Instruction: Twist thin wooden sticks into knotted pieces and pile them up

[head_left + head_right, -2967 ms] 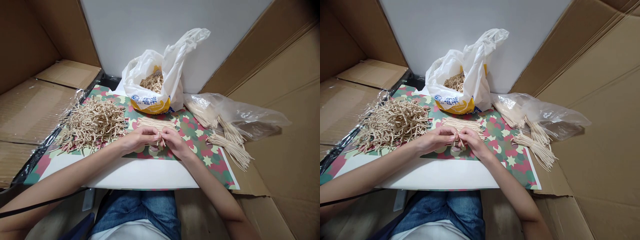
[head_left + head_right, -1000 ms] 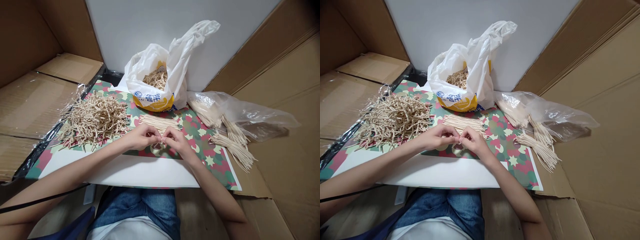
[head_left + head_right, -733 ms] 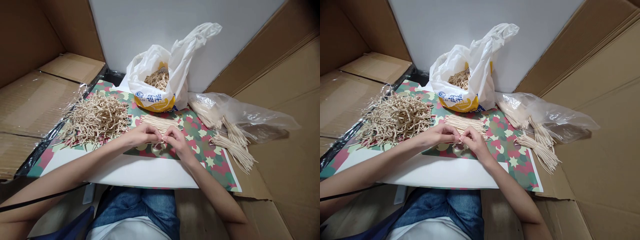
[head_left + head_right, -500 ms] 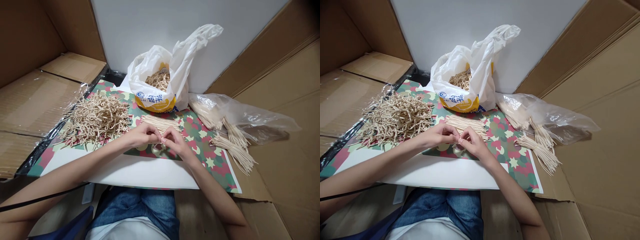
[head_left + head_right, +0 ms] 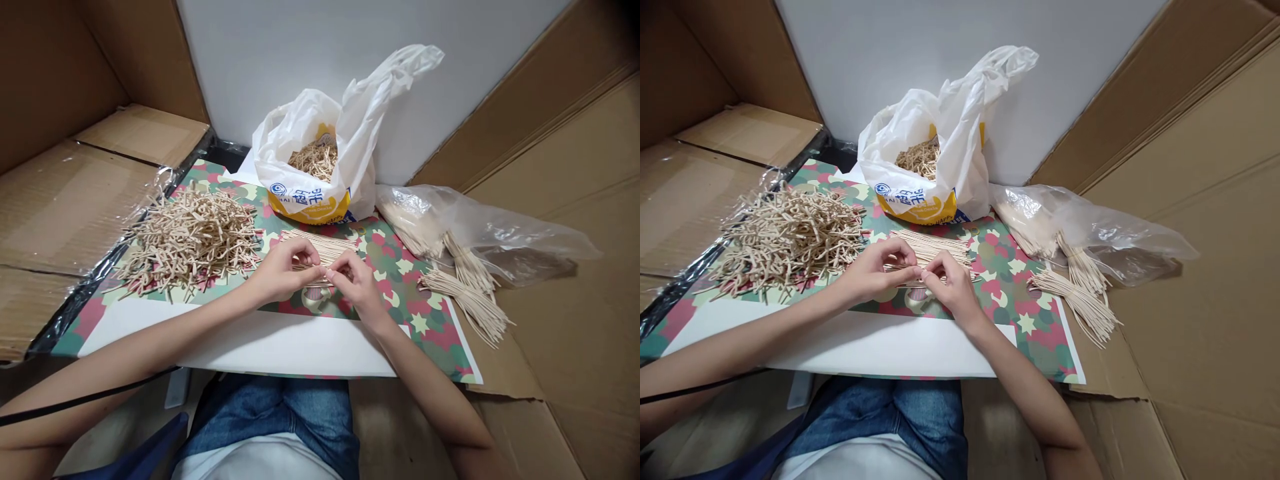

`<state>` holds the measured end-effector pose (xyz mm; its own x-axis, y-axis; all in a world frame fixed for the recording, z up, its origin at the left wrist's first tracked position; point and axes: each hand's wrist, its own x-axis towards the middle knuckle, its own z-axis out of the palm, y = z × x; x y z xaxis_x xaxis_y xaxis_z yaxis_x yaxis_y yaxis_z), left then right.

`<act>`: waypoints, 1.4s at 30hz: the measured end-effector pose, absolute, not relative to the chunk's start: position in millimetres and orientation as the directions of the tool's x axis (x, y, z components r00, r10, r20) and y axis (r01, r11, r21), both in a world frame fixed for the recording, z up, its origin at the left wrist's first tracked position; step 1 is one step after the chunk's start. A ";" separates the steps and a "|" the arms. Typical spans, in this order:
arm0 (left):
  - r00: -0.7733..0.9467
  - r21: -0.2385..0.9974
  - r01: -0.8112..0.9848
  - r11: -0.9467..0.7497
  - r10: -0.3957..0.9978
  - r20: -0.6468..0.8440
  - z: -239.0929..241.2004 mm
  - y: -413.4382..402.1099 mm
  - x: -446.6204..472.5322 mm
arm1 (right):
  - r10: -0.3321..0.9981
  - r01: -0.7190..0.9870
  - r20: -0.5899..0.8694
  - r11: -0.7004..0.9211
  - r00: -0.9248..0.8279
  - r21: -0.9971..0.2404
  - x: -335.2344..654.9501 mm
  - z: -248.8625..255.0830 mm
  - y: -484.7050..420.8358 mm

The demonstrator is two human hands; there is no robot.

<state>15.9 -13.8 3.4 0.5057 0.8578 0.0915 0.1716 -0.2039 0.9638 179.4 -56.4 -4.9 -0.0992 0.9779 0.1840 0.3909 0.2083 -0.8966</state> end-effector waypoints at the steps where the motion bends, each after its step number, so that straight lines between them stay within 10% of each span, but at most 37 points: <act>1: 0.502 0.931 0.207 -0.302 0.849 0.164 3.5 -15.1 15.5 | 0.978 0.385 0.186 0.207 -0.092 -0.899 179.5 -5.0 -56.4; 7: 0.556 0.839 0.271 -0.472 0.788 0.264 5.5 -17.9 14.3 | 0.978 0.369 0.198 0.208 -0.067 -0.906 179.8 -5.7 -56.2; 25: 0.686 0.990 0.070 0.123 0.715 -0.138 -2.7 -6.0 18.9 | 0.975 0.240 0.092 0.141 -0.204 -0.960 184.1 -14.4 -44.2; 42: 0.675 0.973 -0.018 0.229 0.721 -0.157 -6.1 -5.7 14.9 | 0.718 0.673 0.666 0.596 -0.201 -0.438 193.9 -3.9 -53.4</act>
